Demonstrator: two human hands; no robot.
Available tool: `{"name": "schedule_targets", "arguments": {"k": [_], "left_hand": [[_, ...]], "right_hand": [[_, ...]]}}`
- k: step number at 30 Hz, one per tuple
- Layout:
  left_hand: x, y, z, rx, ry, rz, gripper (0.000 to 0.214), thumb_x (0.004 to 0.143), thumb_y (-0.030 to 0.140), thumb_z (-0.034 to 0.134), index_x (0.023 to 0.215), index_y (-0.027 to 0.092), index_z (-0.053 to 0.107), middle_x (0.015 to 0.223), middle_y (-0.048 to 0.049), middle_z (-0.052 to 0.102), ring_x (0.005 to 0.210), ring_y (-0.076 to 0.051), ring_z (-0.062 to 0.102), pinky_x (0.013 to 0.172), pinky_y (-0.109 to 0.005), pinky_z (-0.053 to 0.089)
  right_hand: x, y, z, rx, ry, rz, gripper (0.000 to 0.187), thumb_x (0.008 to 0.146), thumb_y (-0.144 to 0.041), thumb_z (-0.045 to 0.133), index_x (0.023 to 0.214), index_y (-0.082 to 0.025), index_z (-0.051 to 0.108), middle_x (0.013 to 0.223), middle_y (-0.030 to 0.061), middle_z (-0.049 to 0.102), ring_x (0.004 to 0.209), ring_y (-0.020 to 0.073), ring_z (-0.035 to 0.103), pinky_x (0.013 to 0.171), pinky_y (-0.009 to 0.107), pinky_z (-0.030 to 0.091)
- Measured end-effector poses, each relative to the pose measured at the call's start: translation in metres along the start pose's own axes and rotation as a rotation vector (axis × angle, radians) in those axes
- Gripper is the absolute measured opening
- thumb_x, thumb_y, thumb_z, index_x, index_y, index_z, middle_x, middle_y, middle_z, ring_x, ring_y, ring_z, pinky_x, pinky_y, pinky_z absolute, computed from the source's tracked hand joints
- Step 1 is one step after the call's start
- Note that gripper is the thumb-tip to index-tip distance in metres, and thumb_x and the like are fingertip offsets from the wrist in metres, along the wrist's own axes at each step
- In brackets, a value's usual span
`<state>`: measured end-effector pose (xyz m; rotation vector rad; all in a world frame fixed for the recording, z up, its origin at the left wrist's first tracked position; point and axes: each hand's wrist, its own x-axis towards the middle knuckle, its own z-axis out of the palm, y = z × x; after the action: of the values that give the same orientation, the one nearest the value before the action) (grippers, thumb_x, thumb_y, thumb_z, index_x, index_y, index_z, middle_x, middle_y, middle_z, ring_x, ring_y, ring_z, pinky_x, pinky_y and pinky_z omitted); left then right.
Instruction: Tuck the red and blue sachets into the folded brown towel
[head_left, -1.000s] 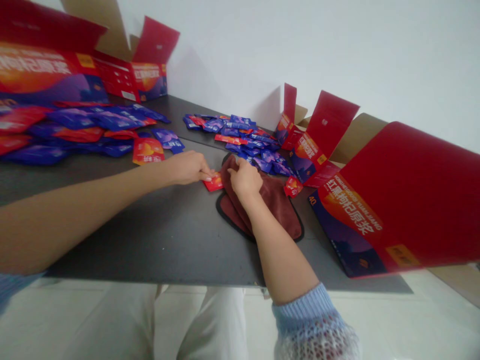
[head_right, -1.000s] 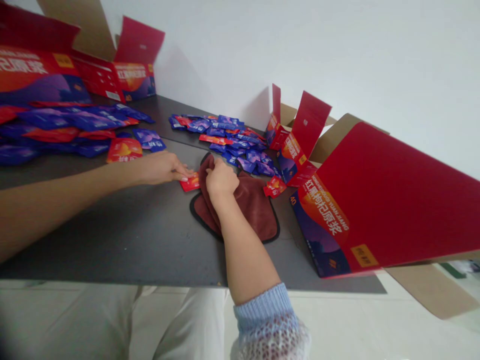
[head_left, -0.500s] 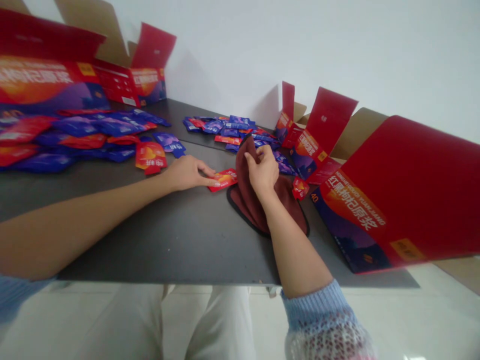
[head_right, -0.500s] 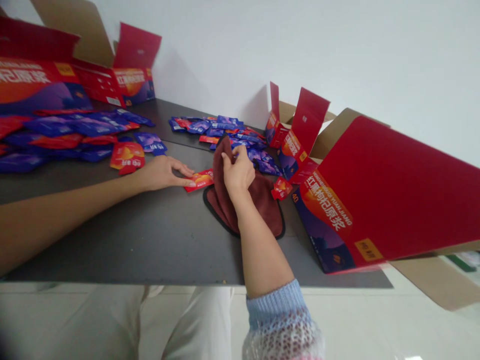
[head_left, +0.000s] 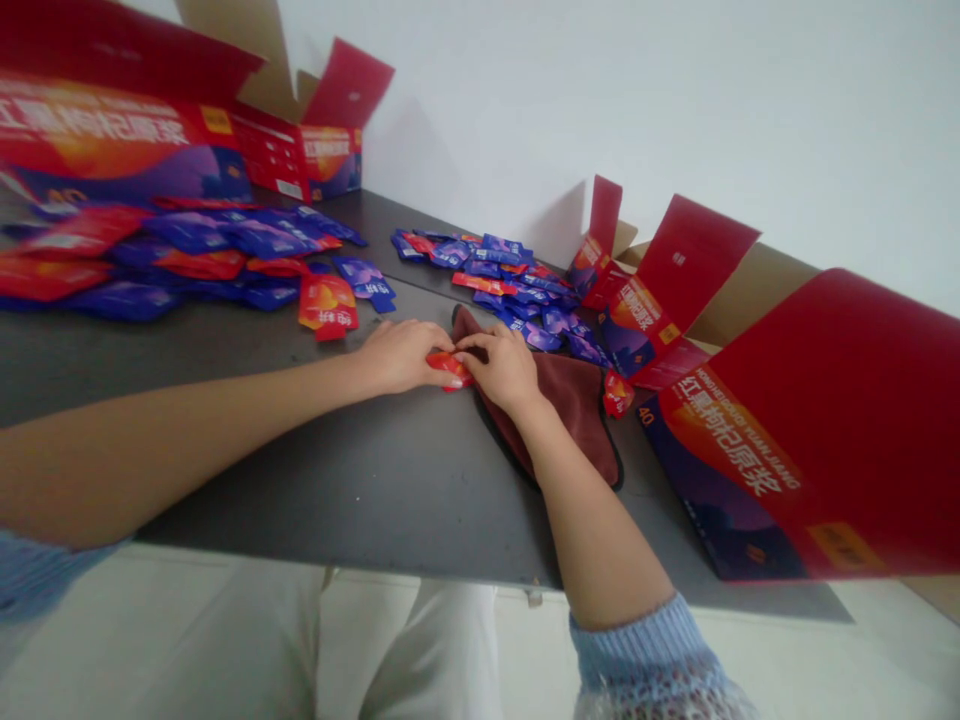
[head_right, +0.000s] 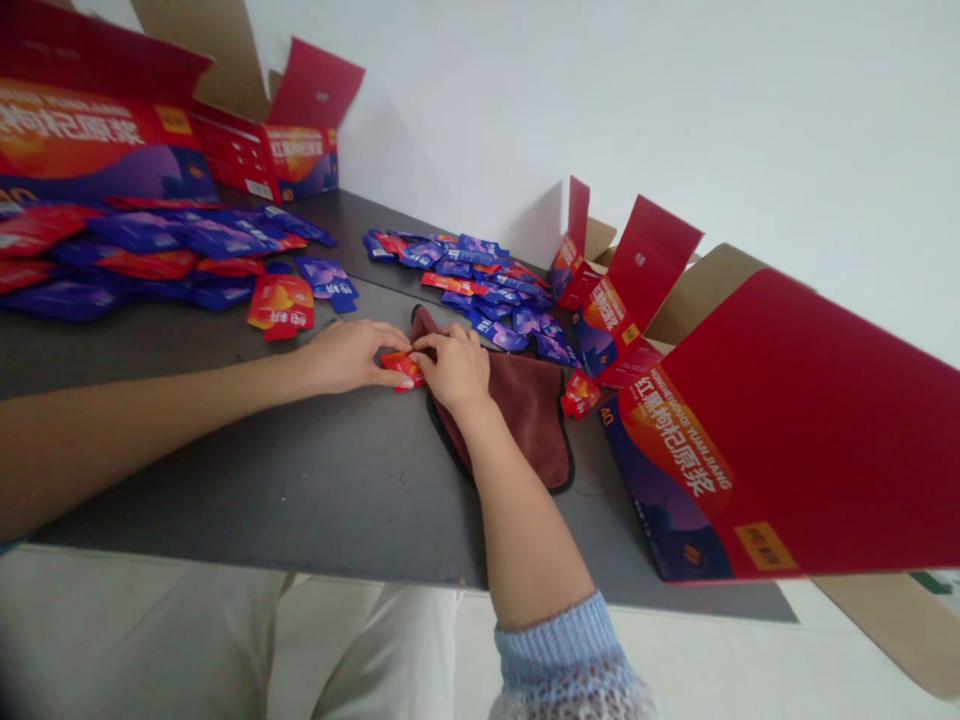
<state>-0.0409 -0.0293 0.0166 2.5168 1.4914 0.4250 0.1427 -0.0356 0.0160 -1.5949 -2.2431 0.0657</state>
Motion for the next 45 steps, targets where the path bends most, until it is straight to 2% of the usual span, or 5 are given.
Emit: {"name": "schedule_targets", "arguments": {"k": [8,15,24,35,45], "left_hand": [[-0.003,0.001,-0.003,-0.064,-0.003,-0.014,0.052,0.076,0.064,0.065,0.116,0.031,0.073,0.125,-0.0014,0.069,0.116,-0.028,0.061,0.100,-0.035,0.041],[-0.008,0.003,0.002,0.037,-0.030,-0.046,0.065,0.078,0.072,0.054,0.128,0.033,0.067,0.133,-0.0010,0.065,0.129,-0.032,0.052,0.106,-0.038,0.037],[0.001,0.020,-0.003,0.199,-0.113,-0.092,0.084,0.073,0.082,0.048,0.133,0.025,0.064,0.131,-0.0126,0.064,0.120,-0.042,0.057,0.100,-0.050,0.039],[-0.009,0.016,0.006,0.231,-0.058,-0.028,0.075,0.083,0.074,0.044,0.129,0.020,0.065,0.138,-0.0163,0.059,0.129,-0.039,0.052,0.103,-0.044,0.040],[-0.005,0.003,0.012,0.207,0.025,-0.048,0.083,0.071,0.077,0.057,0.130,0.019,0.064,0.138,-0.0126,0.060,0.130,-0.036,0.051,0.104,-0.042,0.040]], "right_hand": [[0.005,0.003,-0.006,-0.025,0.017,0.195,0.072,0.088,-0.024,0.060,0.154,-0.028,0.032,0.128,0.0036,0.067,0.117,0.0221,0.060,0.098,0.034,0.046],[0.003,0.003,-0.013,-0.201,-0.083,0.241,0.041,0.096,-0.019,0.041,0.127,-0.032,0.066,0.123,0.0079,0.066,0.113,0.0266,0.061,0.091,0.038,0.048],[-0.002,-0.004,-0.020,-0.281,-0.149,0.253,0.042,0.099,-0.024,0.037,0.133,-0.025,0.062,0.133,0.0193,0.055,0.118,0.0294,0.057,0.094,0.040,0.047],[-0.004,-0.008,-0.023,-0.089,-0.226,-0.070,0.042,0.090,-0.053,0.057,0.126,-0.035,0.067,0.112,0.0030,0.074,0.105,0.0234,0.065,0.088,0.030,0.044],[0.016,0.011,-0.009,0.486,-0.481,-0.323,0.035,0.084,-0.044,0.060,0.090,-0.014,0.078,0.067,-0.0030,0.062,0.068,0.0112,0.052,0.064,0.022,0.034]]}}
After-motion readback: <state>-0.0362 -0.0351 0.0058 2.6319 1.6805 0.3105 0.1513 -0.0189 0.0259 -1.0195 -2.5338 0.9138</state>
